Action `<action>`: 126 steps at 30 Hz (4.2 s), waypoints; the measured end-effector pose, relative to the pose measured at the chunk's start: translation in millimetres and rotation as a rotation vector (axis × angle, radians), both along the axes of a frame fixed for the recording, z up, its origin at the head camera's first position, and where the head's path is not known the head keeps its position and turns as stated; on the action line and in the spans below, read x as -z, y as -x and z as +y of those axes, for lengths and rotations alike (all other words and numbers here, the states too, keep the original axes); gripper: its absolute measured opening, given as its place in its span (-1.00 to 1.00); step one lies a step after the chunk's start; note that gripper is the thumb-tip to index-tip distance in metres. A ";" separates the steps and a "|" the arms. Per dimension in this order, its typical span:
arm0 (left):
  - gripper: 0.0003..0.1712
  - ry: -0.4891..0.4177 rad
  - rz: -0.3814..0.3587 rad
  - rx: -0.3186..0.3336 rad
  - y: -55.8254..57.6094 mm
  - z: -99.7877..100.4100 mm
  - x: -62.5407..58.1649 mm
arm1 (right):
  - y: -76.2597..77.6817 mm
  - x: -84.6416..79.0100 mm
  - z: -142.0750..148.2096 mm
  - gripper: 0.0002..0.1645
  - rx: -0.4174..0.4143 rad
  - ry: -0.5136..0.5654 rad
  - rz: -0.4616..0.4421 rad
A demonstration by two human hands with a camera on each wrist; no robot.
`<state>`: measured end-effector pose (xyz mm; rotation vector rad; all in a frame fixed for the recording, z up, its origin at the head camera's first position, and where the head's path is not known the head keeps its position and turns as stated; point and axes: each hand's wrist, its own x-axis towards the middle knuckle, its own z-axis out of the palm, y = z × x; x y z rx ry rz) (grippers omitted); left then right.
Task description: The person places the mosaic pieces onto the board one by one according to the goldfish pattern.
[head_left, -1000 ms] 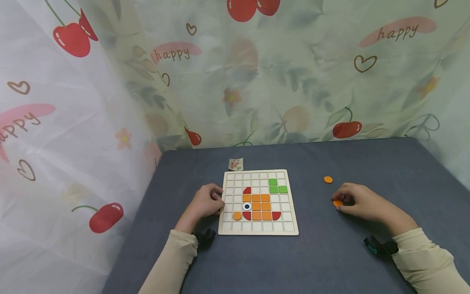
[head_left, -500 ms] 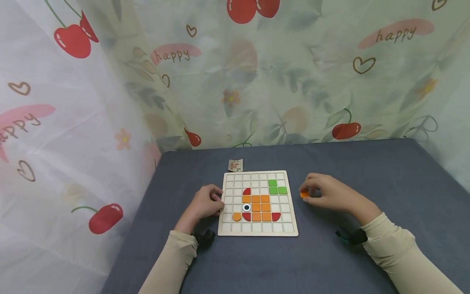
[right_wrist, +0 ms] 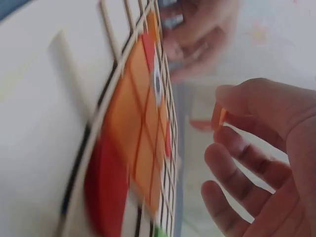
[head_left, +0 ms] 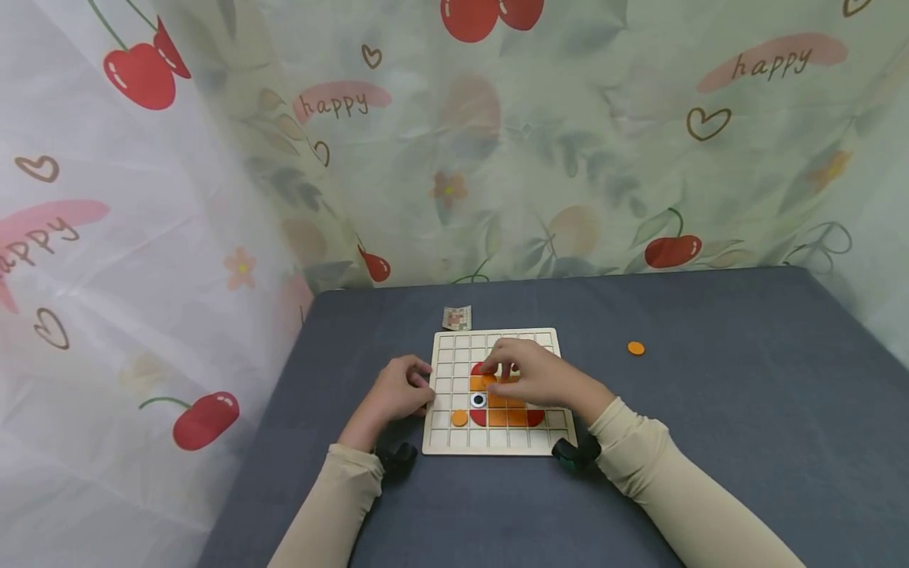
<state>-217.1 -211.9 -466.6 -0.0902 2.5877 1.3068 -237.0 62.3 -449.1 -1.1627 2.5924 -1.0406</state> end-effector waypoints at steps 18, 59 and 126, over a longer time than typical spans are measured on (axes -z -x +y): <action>-0.57 -0.028 0.006 0.040 0.1 -1.7 -1.3 | -0.6 13.8 -71.5 -0.81 -0.005 -0.135 -0.018; -0.56 0.001 -0.015 -0.003 -2.7 0.9 -0.3 | 23.0 -9.2 147.3 -0.65 0.437 -0.073 -0.012; -0.54 -0.022 -0.025 -0.004 -1.3 0.1 -0.2 | 30.1 1.3 80.5 -0.83 0.308 0.064 -0.056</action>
